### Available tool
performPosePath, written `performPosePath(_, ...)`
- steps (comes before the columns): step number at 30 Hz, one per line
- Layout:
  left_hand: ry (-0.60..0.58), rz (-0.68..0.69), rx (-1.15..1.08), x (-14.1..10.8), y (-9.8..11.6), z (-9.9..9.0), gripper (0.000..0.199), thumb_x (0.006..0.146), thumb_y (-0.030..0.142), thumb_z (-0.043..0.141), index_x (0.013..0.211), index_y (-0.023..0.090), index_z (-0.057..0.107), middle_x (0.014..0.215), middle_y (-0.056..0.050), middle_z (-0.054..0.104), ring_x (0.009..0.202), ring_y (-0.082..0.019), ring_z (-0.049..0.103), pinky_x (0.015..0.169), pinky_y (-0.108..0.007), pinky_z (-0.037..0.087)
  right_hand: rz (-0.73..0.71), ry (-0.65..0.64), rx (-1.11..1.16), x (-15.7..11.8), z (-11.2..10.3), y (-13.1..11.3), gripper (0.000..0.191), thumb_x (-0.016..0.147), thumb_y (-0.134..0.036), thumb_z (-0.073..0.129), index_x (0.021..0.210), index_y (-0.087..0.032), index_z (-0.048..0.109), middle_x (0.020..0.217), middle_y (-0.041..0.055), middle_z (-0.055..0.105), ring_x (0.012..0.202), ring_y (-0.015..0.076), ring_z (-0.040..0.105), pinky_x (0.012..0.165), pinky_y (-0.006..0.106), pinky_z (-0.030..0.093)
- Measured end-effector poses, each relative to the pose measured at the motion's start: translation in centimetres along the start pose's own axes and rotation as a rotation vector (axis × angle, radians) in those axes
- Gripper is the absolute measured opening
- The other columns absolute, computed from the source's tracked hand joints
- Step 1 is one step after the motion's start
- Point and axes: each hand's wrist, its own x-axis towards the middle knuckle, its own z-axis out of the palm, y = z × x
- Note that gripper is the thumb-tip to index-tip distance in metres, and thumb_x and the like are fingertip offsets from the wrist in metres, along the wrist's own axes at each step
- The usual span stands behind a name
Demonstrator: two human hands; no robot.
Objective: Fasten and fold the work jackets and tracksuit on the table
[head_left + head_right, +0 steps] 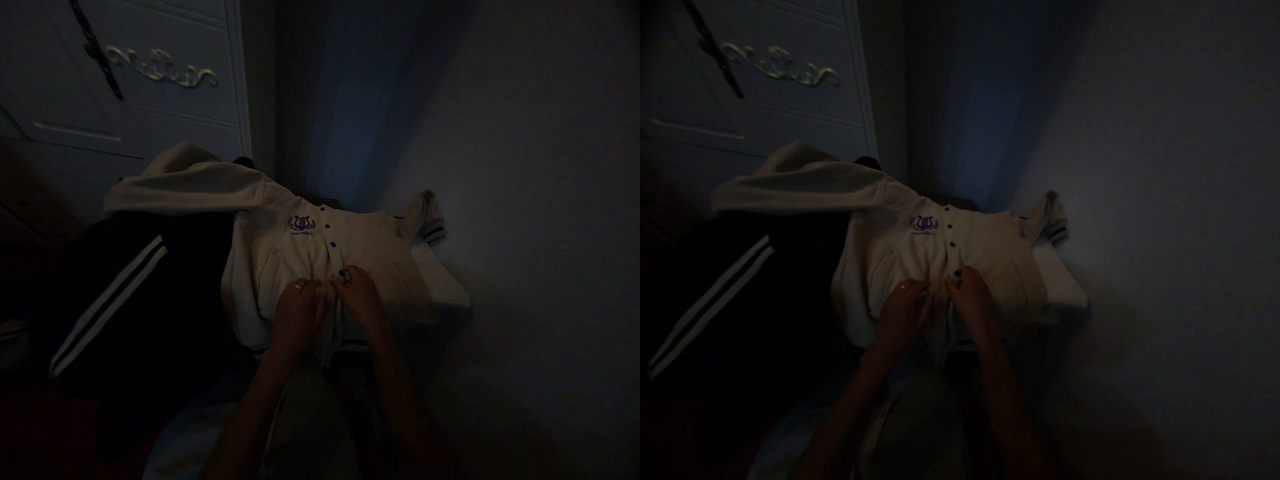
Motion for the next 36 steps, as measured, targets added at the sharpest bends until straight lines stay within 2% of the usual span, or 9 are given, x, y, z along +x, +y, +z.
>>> performPosePath(2, -0.081, 0.129, 0.083, 2.2, -0.6, 0.4, 0.027, 0.092, 0.022, 0.049, 0.112, 0.014, 0.065, 0.115, -0.013, 0.065, 0.108, -0.024, 0.057, 0.09, -0.034, 0.041, -0.046, -0.057, -0.088, 1.1, -0.2, 0.2, 0.02, 0.079, -0.032, 0.062, 0.083, -0.015, 0.071, 0.082, 0.0089, 0.068, 0.075, 0.0174, 0.06, 0.071, 0.026, 0.044)
performPosePath(5, -0.244, 0.126, 0.204, 4.8, -1.3, 1.2, 0.026, 0.093, 0.032, 0.051, 0.097, 0.016, 0.07, 0.106, -0.013, 0.068, 0.102, -0.026, 0.059, 0.087, -0.037, 0.042, -0.032, -0.124, 0.01, 2.0, -0.9, 0.9, 0.021, 0.079, -0.027, 0.056, 0.069, -0.016, 0.07, 0.068, 0.0046, 0.066, 0.064, 0.014, 0.059, 0.062, 0.023, 0.042)
performPosePath(9, -0.318, 0.085, 0.225, 6.7, -1.3, 1.4, 0.034, 0.089, 0.045, 0.055, 0.083, 0.018, 0.074, 0.094, -0.014, 0.067, 0.094, -0.027, 0.06, 0.077, -0.035, 0.042, 0.173, -0.095, 0.371, 2.0, -1.4, 2.1, 0.03, 0.076, -0.038, 0.058, 0.082, -0.014, 0.075, 0.073, 0.0029, 0.07, 0.059, 0.0145, 0.061, 0.049, 0.021, 0.044)
performPosePath(13, -0.373, 0.03, 0.244, 7.3, -0.7, 1.6, 0.026, 0.088, 0.034, 0.057, 0.085, 0.016, 0.076, 0.091, -0.016, 0.069, 0.089, -0.027, 0.063, 0.073, -0.035, 0.042, 0.252, -0.068, 0.511, 1.8, -0.9, 2.4, 0.039, 0.07, -0.045, 0.065, 0.089, -0.013, 0.077, 0.08, 0.0046, 0.073, 0.058, 0.0155, 0.063, 0.047, 0.022, 0.047)
performPosePath(16, -0.364, 0.042, 0.308, 7.4, -0.5, 2.0, 0.026, 0.088, 0.023, 0.051, 0.089, 0.013, 0.075, 0.093, -0.018, 0.07, 0.09, -0.028, 0.064, 0.075, -0.036, 0.042, 0.221, -0.059, 0.477, 1.9, -0.7, 2.1, 0.033, 0.07, -0.043, 0.066, 0.085, -0.017, 0.078, 0.08, 0.0039, 0.074, 0.062, 0.018, 0.066, 0.053, 0.025, 0.051)
performPosePath(18, -0.331, 0.014, 0.305, 7.2, -0.6, 2.3, 0.028, 0.089, 0.025, 0.049, 0.09, 0.012, 0.074, 0.093, -0.018, 0.071, 0.089, -0.028, 0.065, 0.074, -0.035, 0.042, 0.163, -0.012, 0.436, 1.9, -0.7, 1.7, 0.027, 0.071, -0.041, 0.066, 0.083, -0.02, 0.078, 0.084, 0.0031, 0.074, 0.072, 0.0207, 0.068, 0.064, 0.029, 0.055)
performPosePath(23, -0.214, -0.145, 0.106, 6.7, -0.6, 2.5, 0.029, 0.093, 0.027, 0.044, 0.092, 0.015, 0.07, 0.089, -0.012, 0.073, 0.08, -0.022, 0.067, 0.068, -0.03, 0.041, 0.036, 0.025, 0.382, 1.6, -0.2, 1.2, 0.022, 0.076, -0.037, 0.064, 0.085, -0.022, 0.078, 0.089, 0.0039, 0.074, 0.085, 0.0218, 0.07, 0.08, 0.033, 0.054)
performPosePath(29, -0.182, -0.234, -0.143, 7.6, -0.8, 2.4, 0.023, 0.088, 0.024, 0.049, 0.085, 0.014, 0.07, 0.086, -0.011, 0.072, 0.081, -0.02, 0.066, 0.069, -0.027, 0.041, 0.144, 0.032, 0.452, 1.0, 1.0, 1.0, 0.029, 0.079, -0.041, 0.064, 0.091, -0.019, 0.078, 0.095, 0.0057, 0.074, 0.091, 0.0228, 0.07, 0.085, 0.035, 0.054)
performPosePath(36, -0.175, -0.369, -0.375, 7.8, -1.5, 2.8, 0.02, 0.082, 0.024, 0.054, 0.068, 0.014, 0.064, 0.066, -0.005, 0.066, 0.062, -0.015, 0.06, 0.056, -0.024, 0.035, 0.236, 0.063, 0.534, 0.8, 1.2, 1.1, 0.031, 0.075, -0.04, 0.066, 0.092, -0.017, 0.078, 0.098, 0.006, 0.074, 0.094, 0.0219, 0.07, 0.088, 0.032, 0.055)
